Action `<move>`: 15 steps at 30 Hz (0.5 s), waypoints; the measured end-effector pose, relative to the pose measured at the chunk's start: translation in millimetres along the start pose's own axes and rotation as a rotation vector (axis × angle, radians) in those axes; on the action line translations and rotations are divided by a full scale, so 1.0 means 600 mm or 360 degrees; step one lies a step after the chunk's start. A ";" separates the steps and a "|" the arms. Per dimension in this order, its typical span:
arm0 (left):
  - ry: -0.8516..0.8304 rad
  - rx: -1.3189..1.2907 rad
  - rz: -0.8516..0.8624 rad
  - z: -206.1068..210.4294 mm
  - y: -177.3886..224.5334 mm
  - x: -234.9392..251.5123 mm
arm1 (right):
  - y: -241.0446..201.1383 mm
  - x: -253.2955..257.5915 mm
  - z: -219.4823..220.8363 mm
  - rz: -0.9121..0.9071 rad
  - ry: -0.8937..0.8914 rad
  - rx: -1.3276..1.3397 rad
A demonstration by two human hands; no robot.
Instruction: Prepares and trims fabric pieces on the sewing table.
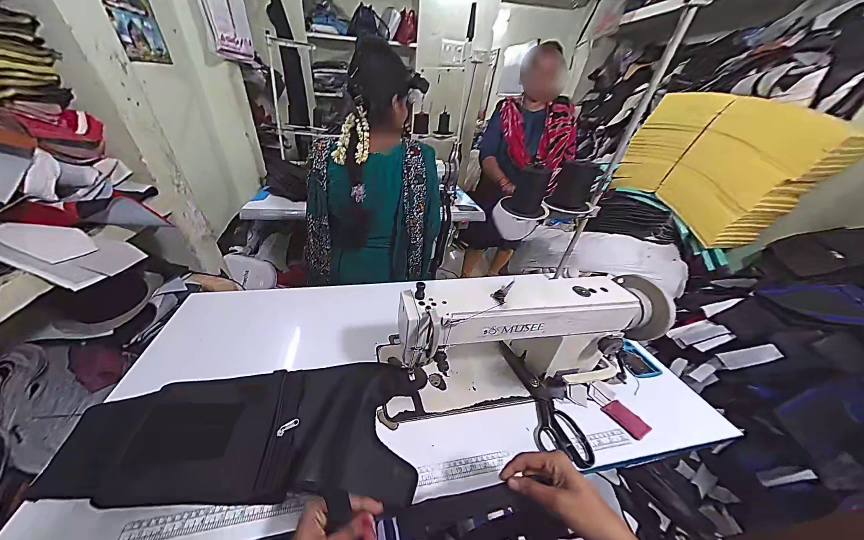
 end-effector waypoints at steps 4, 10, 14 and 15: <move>0.0056 0.0491 0.0211 -0.020 0.042 0.041 | 0.030 0.023 0.038 0.0133 -0.0356 -0.0022; -0.0888 0.0032 -0.0031 0.178 -0.017 0.117 | -0.073 0.071 0.110 -0.0262 -0.0598 0.0052; -0.0656 -0.0113 -0.0253 0.113 -0.029 0.101 | -0.039 0.051 0.012 -0.0088 -0.0281 0.0039; -0.0523 -0.0066 -0.0276 0.084 -0.031 0.097 | -0.020 0.045 0.000 -0.0013 -0.0293 0.0023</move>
Point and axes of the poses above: each hand's wrist, its own x-axis towards the middle knuckle, its own z-axis out of the palm, y = z × x, the point moved 10 cm from there along x, towards the middle knuckle, and after that the axes turned 15 degrees about -y, right-handed, at the moved point
